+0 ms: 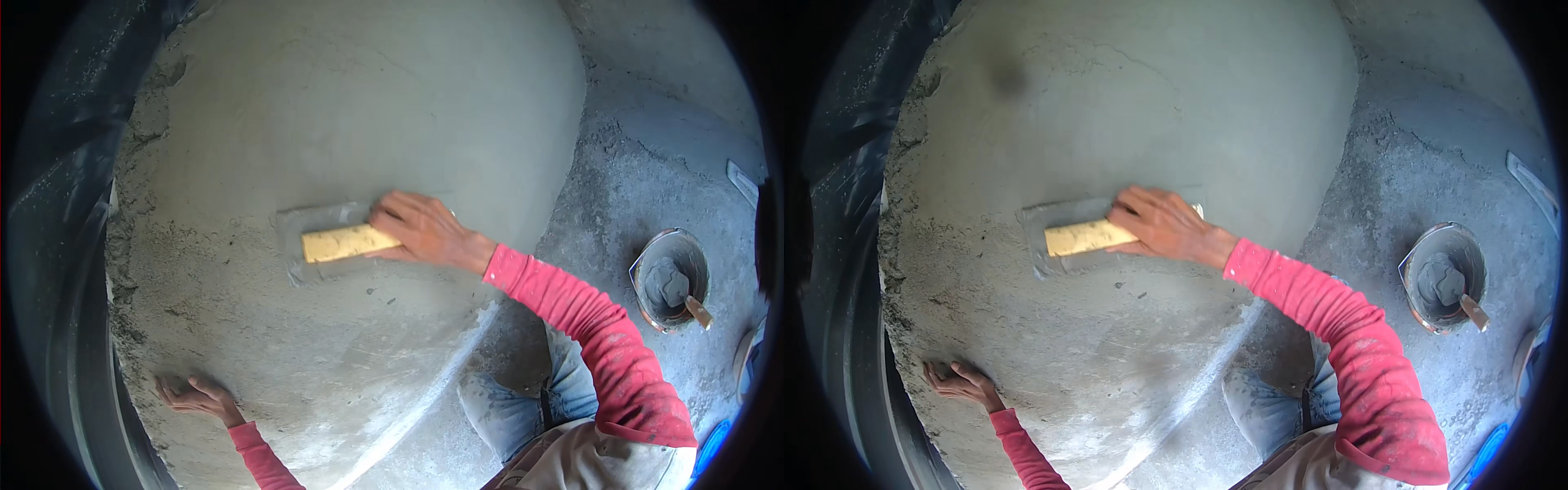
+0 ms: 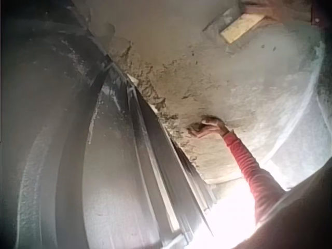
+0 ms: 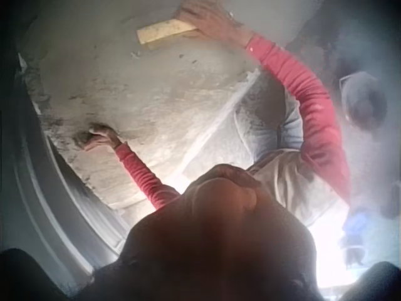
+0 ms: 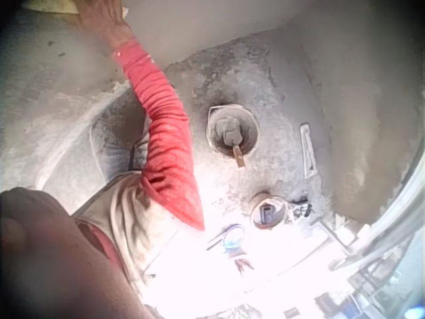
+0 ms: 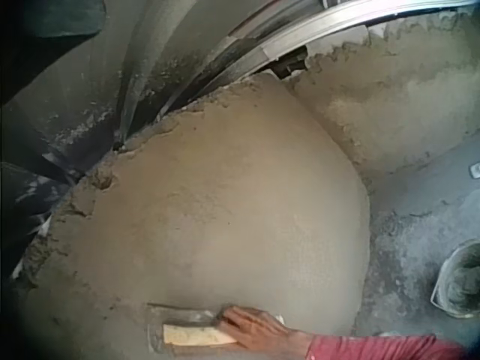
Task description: The person scoops plaster from a bucket with a trowel and applies it to a wall using a large trowel, smoothing the surface in repeated strokes. The person kneels on the floor and works on a single wall section, periodically reloading the trowel from the bucket.
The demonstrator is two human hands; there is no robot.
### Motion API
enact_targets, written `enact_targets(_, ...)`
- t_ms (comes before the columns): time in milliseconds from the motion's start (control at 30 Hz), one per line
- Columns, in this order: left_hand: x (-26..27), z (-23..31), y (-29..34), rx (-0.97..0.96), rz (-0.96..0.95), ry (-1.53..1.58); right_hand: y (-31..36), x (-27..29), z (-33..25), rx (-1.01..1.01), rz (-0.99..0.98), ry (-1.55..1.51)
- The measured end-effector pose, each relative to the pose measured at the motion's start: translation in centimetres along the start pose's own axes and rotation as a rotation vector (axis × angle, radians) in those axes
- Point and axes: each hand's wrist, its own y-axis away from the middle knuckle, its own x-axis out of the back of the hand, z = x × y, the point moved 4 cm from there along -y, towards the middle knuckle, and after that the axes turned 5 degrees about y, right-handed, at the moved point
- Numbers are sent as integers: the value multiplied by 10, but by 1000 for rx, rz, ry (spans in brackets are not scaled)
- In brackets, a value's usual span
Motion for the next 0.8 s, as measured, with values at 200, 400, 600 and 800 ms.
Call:
enact_targets(200, -9, 0, 3, -1, -104, -37, -60, 49, 57, -217, 295, 356)
enact_targets(400, -1, -4, 0, 2, -52, 23, -107, 95, 163, -669, 444, 449)
enact_targets(600, -7, -6, -1, -1, -101, -100, -39, 114, 271, -1095, 490, 480)
enact_targets(800, -4, 0, -1, 24, -113, -66, -43, 139, 307, -1139, 438, 416)
